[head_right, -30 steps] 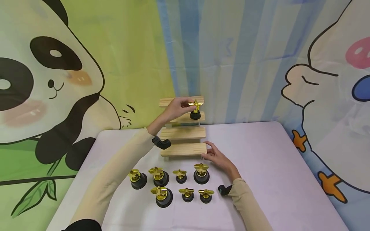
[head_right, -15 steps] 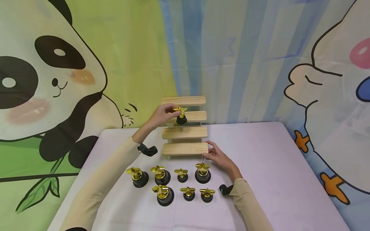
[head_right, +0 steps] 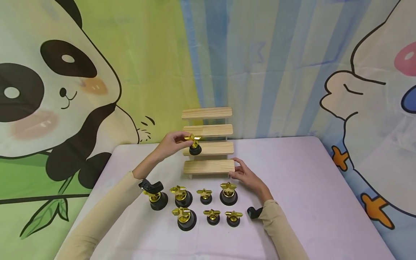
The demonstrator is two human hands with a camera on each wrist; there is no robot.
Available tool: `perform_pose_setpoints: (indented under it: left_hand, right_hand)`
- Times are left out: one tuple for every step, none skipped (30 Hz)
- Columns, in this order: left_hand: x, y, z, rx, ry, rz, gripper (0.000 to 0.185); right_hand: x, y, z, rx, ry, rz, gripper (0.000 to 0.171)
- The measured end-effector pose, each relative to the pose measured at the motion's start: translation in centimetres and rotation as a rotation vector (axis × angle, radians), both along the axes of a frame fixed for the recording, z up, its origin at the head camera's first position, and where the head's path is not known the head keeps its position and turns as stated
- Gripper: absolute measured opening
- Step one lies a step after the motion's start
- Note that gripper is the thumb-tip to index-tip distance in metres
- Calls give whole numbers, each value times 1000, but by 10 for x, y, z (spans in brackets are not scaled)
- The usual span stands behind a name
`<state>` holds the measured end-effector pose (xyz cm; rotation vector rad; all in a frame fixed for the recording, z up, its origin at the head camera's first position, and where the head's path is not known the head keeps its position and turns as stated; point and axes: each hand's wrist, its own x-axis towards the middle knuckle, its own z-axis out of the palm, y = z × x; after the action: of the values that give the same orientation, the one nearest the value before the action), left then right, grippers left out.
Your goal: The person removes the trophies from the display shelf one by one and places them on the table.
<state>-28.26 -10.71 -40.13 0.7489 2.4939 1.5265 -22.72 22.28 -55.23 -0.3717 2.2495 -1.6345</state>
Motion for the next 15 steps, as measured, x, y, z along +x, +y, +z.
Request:
perform_pose_setpoints:
  left_hand:
    - [4, -3, -1, -1, -1, -2, 33]
    - [7, -6, -1, -3, -1, -6, 33]
    - [11, -9, -2, -1, -4, -8, 32]
    - [14, -12, -3, 1, -6, -8, 30]
    - [17, -15, -4, 3, -5, -11, 30]
    - [21, -18, -5, 3, -5, -13, 29]
    - [24, -22, -5, 4, -6, -11, 29]
    - [27, -26, -6, 3, -9, -4, 29]
    - [30, -30, -6, 1, -13, 8, 29]
    - [33, -34, -7, -1, -15, 21, 30]
    - [36, -38, -7, -1, -14, 33, 30]
    - [38, -42, -7, 0, -12, 47, 30]
    - [40, -47, -7, 3, -7, 58, 30]
    - [42, -51, -7, 4, -2, 72, 29]
    - [44, -55, -7, 6, 5, 81, 29]
  right_hand:
    - [0, 0, 0, 2, 1, 0, 67]
    - [0, 0, 0, 6, 1, -2, 67]
    - [0, -1, 0, 7, 1, -4, 68]
    - [1, -1, 0, 8, 1, -6, 68]
    - [1, 0, 0, 12, 0, -7, 68]
    - [1, -1, 0, 12, -1, -8, 67]
    - [1, -1, 0, 12, -2, -9, 67]
    - [1, -1, 0, 13, -4, -10, 67]
    - [1, -1, 0, 12, -6, -10, 66]
    - [1, -1, 0, 15, -7, -6, 67]
    - [1, -1, 0, 19, -11, -10, 67]
    - [1, -1, 1, 20, -15, -13, 67]
    - [1, -1, 1, 24, -16, -14, 68]
    - [0, -1, 1, 27, -17, -13, 68]
    - [0, -2, 1, 25, -21, -15, 68]
